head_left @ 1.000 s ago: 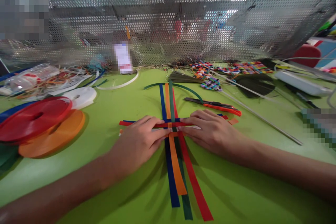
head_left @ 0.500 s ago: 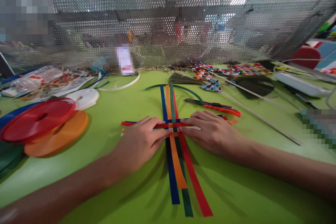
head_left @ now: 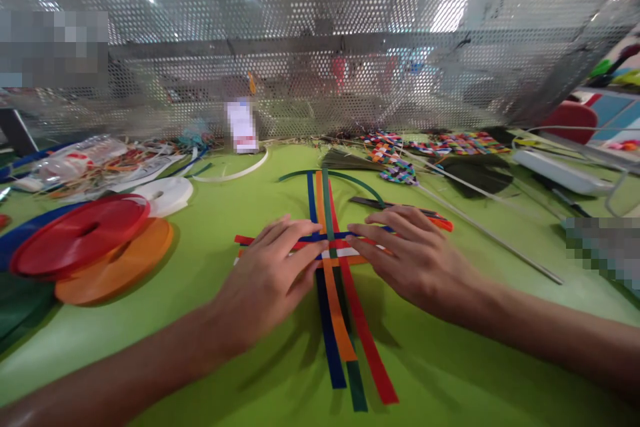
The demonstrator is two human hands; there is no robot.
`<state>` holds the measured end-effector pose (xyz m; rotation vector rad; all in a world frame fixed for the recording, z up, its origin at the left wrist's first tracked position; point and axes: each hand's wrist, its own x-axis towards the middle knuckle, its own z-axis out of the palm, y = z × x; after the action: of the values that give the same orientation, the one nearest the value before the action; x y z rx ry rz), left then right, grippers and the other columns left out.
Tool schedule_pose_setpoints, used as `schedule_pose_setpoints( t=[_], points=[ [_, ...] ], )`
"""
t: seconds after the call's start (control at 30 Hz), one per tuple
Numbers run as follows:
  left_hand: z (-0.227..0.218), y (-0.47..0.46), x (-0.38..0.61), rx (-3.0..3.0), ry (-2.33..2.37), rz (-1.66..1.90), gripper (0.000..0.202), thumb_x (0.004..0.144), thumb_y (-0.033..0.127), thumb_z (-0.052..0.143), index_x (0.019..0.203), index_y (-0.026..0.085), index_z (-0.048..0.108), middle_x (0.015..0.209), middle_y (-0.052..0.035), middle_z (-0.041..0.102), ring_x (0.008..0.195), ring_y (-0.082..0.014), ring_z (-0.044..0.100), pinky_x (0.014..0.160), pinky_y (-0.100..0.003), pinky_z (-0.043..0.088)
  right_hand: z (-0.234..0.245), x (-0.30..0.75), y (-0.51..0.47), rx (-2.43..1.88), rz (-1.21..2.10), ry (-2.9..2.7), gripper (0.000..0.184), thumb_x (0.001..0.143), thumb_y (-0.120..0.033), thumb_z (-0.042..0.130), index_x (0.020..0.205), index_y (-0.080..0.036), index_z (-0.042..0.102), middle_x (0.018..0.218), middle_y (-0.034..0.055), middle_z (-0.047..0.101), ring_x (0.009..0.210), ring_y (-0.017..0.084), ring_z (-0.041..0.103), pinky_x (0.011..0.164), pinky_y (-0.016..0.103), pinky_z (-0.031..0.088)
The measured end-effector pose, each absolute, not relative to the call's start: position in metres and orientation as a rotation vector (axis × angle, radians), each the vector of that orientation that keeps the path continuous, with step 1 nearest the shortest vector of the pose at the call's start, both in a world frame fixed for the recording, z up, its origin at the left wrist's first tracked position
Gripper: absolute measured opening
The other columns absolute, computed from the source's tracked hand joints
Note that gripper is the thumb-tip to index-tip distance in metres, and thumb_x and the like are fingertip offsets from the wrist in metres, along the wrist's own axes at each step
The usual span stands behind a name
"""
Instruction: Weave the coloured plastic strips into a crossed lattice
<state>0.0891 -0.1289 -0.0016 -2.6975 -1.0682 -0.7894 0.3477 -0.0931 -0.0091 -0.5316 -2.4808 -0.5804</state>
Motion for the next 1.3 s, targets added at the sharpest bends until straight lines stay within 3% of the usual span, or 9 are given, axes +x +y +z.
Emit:
schedule_pose_setpoints(
  t=[0.13,0.23,0.33,0.4,0.47,0.57,0.77,1.0,1.3],
  points=[
    [0.025,-0.141,0.082,-2.576,-0.906,-1.038,0.029,0.093,0.003,0.05,0.114,0.019,0.064,0.131,-0.0101,0.059,0.127,-0.0262,0.056,0.111,-0.053,0.048,0.019,0.369,-0.083,-0.622,-0.641,-2.217,0.028,0.092,-0.011,0.059,0.115,-0.023,0.068,0.11,0.0045,0.076,0.102,0.025,0.067,0.092,0.043,0.049],
    [0.054,-0.139,0.063,-2.374,-0.92,-1.04,0.028,0.09,0.009,0.053,0.107,0.028,0.065,0.129,-0.0024,0.061,0.123,-0.0244,0.059,0.113,-0.055,0.045,0.034,0.396,-0.052,-0.873,-0.583,-1.993,0.021,0.095,-0.019,0.053,0.104,-0.026,0.071,0.102,0.0057,0.076,0.097,0.026,0.067,0.09,0.045,0.05],
    [0.076,-0.119,0.037,-1.891,-0.981,-1.332,0.015,0.091,0.016,0.058,0.099,0.024,0.069,0.114,-0.0026,0.07,0.113,-0.0268,0.064,0.1,-0.055,0.051,0.033,0.426,-0.01,-1.088,-0.43,-1.845,0.025,0.095,-0.027,0.05,0.094,-0.021,0.074,0.095,0.0098,0.076,0.093,0.026,0.068,0.091,0.043,0.051],
    [0.08,-0.1,0.023,-1.812,-1.02,-1.378,0.011,0.093,0.016,0.06,0.091,0.02,0.07,0.104,-0.002,0.071,0.11,-0.0238,0.065,0.101,-0.05,0.052,0.023,0.444,0.015,-1.269,-0.355,-1.843,0.027,0.092,-0.025,0.049,0.095,-0.018,0.075,0.099,0.013,0.076,0.099,0.028,0.067,0.094,0.042,0.049],
    [0.075,-0.084,0.013,-1.927,-1.122,-1.278,0.014,0.096,0.014,0.056,0.091,0.019,0.069,0.106,-0.0011,0.068,0.112,-0.0196,0.062,0.103,-0.045,0.051,0.01,0.459,0.034,-1.521,-0.244,-1.926,0.031,0.091,-0.02,0.046,0.103,-0.014,0.074,0.112,0.0158,0.074,0.106,0.027,0.065,0.096,0.039,0.048],
    [0.055,-0.069,0.01,-2.232,-1.256,-1.021,0.019,0.099,0.013,0.05,0.091,0.018,0.066,0.11,-0.0021,0.064,0.107,-0.0156,0.062,0.1,-0.037,0.052,-0.006,0.472,0.049,-1.631,-0.101,-2.076,0.029,0.09,-0.02,0.05,0.102,-0.013,0.075,0.104,0.0145,0.077,0.091,0.025,0.068,0.082,0.033,0.049],
    [0.022,-0.062,0.015,-2.674,-1.092,-0.691,0.024,0.099,0.013,0.043,0.099,0.016,0.067,0.118,-0.0112,0.062,0.108,-0.0212,0.065,0.093,-0.036,0.053,-0.014,0.469,0.048,-1.654,-0.003,-2.305,0.031,0.091,-0.022,0.052,0.108,-0.014,0.076,0.101,0.0118,0.076,0.084,0.021,0.066,0.076,0.029,0.046],
    [0.034,-0.049,-0.003,-2.583,-1.172,-0.778,0.024,0.099,0.021,0.044,0.097,0.02,0.067,0.114,-0.0099,0.065,0.106,-0.0214,0.066,0.093,-0.037,0.053,-0.011,0.461,0.039,-1.648,-0.087,-2.444,0.029,0.092,-0.024,0.05,0.107,-0.019,0.075,0.111,0.0107,0.075,0.103,0.026,0.063,0.086,0.036,0.044],
    [0.025,-0.034,-0.022,-2.532,-1.322,-0.795,0.027,0.096,0.028,0.045,0.091,0.02,0.07,0.113,-0.0093,0.065,0.104,-0.0216,0.065,0.092,-0.036,0.052,-0.011,0.466,0.043,-1.84,-0.119,-2.352,0.037,0.09,-0.018,0.047,0.116,-0.014,0.073,0.115,0.0147,0.074,0.097,0.026,0.067,0.079,0.032,0.044]
  ],
)
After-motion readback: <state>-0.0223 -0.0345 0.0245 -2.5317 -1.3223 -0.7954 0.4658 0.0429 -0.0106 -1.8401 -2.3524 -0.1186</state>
